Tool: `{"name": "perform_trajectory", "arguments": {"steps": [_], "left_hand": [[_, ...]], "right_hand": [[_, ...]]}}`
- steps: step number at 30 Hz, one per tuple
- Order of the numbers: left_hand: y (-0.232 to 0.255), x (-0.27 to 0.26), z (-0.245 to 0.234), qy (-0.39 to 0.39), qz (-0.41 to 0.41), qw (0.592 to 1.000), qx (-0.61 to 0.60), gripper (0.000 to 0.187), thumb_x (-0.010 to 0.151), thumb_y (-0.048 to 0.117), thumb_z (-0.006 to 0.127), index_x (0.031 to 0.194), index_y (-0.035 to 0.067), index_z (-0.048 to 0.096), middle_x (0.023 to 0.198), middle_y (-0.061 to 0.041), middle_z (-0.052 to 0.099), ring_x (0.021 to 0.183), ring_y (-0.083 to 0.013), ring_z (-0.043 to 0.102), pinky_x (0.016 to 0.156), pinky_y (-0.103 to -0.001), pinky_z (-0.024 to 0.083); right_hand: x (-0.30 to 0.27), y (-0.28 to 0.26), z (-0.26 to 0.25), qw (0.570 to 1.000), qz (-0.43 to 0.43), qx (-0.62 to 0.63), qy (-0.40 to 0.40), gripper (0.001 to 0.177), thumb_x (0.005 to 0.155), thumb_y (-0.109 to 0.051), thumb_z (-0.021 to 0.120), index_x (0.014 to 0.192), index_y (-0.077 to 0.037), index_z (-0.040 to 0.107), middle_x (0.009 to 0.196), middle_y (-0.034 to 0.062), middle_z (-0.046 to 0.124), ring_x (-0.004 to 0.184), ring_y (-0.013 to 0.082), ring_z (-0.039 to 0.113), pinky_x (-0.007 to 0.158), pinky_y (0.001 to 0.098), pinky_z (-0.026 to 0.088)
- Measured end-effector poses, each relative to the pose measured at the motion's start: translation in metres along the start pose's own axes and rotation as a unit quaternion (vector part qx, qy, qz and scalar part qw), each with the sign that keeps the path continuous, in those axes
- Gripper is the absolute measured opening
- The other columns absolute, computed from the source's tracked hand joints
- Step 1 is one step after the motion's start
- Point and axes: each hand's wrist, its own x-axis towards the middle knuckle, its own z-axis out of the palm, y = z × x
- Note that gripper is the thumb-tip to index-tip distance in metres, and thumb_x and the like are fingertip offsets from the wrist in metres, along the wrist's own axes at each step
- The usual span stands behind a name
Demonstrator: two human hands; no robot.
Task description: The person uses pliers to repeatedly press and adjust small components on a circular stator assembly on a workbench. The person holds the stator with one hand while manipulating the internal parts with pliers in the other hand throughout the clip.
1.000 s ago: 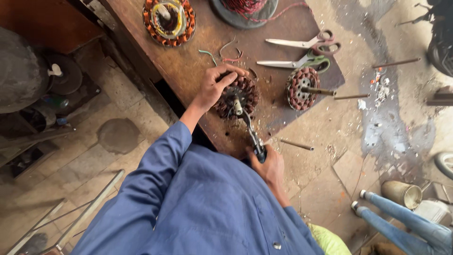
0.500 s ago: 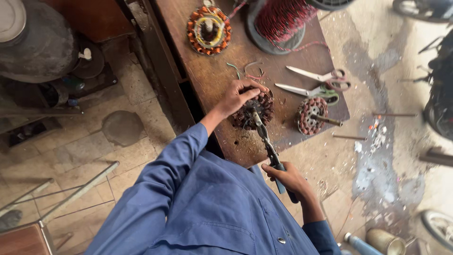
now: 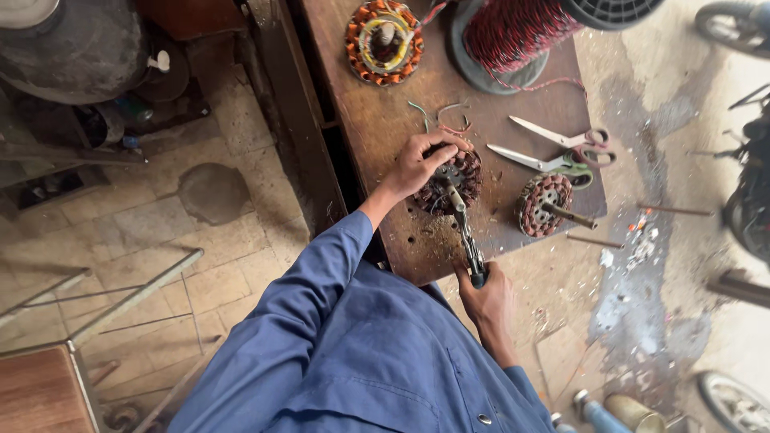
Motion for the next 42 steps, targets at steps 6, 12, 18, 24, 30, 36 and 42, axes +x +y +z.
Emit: {"name": "perform_trajectory", "arguments": {"steps": [6,12,18,24,30,36,42], "left_hand": [[0.01,0.004,0.012,-0.01,-0.016,1.0,-0.012,0.019,0.103,0.007,0.058,0.112,0.001,0.074,0.116,-0.01,0.076,0.106,-0.0152,0.071,0.1,-0.031,0.054],[0.012,0.008,0.026,0.031,-0.085,0.996,-0.018,0.02,0.103,0.006,0.058,0.111,0.0,0.075,0.115,-0.01,0.077,0.101,-0.0136,0.07,0.088,-0.028,0.056],[0.011,0.014,0.035,0.038,-0.111,0.993,-0.004,0.019,0.103,0.007,0.057,0.112,0.002,0.073,0.117,-0.009,0.076,0.105,-0.0117,0.07,0.088,-0.025,0.054],[0.01,0.017,0.046,0.081,-0.13,0.988,0.036,0.02,0.103,0.008,0.055,0.109,0.001,0.073,0.119,-0.009,0.076,0.101,-0.0105,0.068,0.08,-0.024,0.051],[0.013,0.015,0.049,0.059,-0.112,0.991,0.045,0.022,0.108,0.012,0.051,0.118,0.005,0.07,0.123,-0.006,0.074,0.104,-0.0081,0.066,0.089,-0.024,0.054],[0.005,0.016,0.042,0.065,-0.132,0.983,0.107,0.027,0.111,0.018,0.05,0.122,0.006,0.072,0.116,-0.003,0.073,0.096,-0.0078,0.062,0.082,-0.024,0.051],[0.005,0.017,0.037,0.067,-0.122,0.984,0.111,0.029,0.111,0.021,0.05,0.123,0.006,0.072,0.12,-0.003,0.075,0.102,-0.0089,0.065,0.086,-0.023,0.052]], "right_hand": [[0.013,0.03,0.009,0.999,-0.001,0.041,-0.022,0.062,0.083,-0.063,0.069,0.075,-0.001,0.065,0.072,0.0244,0.067,0.072,0.0423,0.067,0.066,0.0531,0.049],[0.03,0.06,0.025,0.987,-0.022,0.161,-0.011,0.051,0.082,-0.052,0.072,0.08,-0.002,0.066,0.068,0.0244,0.064,0.064,0.0393,0.065,0.063,0.0482,0.048],[0.036,0.088,0.01,0.971,-0.109,0.176,-0.12,0.057,0.077,-0.052,0.079,0.082,0.003,0.065,0.067,0.0221,0.064,0.065,0.0385,0.067,0.065,0.0469,0.051],[0.057,0.086,-0.01,0.967,-0.093,0.117,-0.204,0.063,0.075,-0.064,0.073,0.096,-0.004,0.076,0.079,0.0205,0.07,0.078,0.0384,0.07,0.075,0.0472,0.053],[0.085,0.095,-0.027,0.927,-0.013,0.102,-0.362,0.078,0.073,-0.074,0.069,0.097,0.0,0.077,0.087,0.0151,0.077,0.085,0.0283,0.075,0.078,0.0405,0.056],[0.11,0.09,-0.032,0.909,-0.041,0.108,-0.4,0.076,0.072,-0.072,0.07,0.106,-0.004,0.074,0.096,0.0155,0.076,0.093,0.0295,0.072,0.083,0.0414,0.054],[0.079,0.069,-0.028,0.96,-0.066,0.092,-0.257,0.072,0.078,-0.067,0.071,0.109,-0.002,0.075,0.1,0.0268,0.074,0.099,0.0401,0.071,0.089,0.0469,0.053]]}}
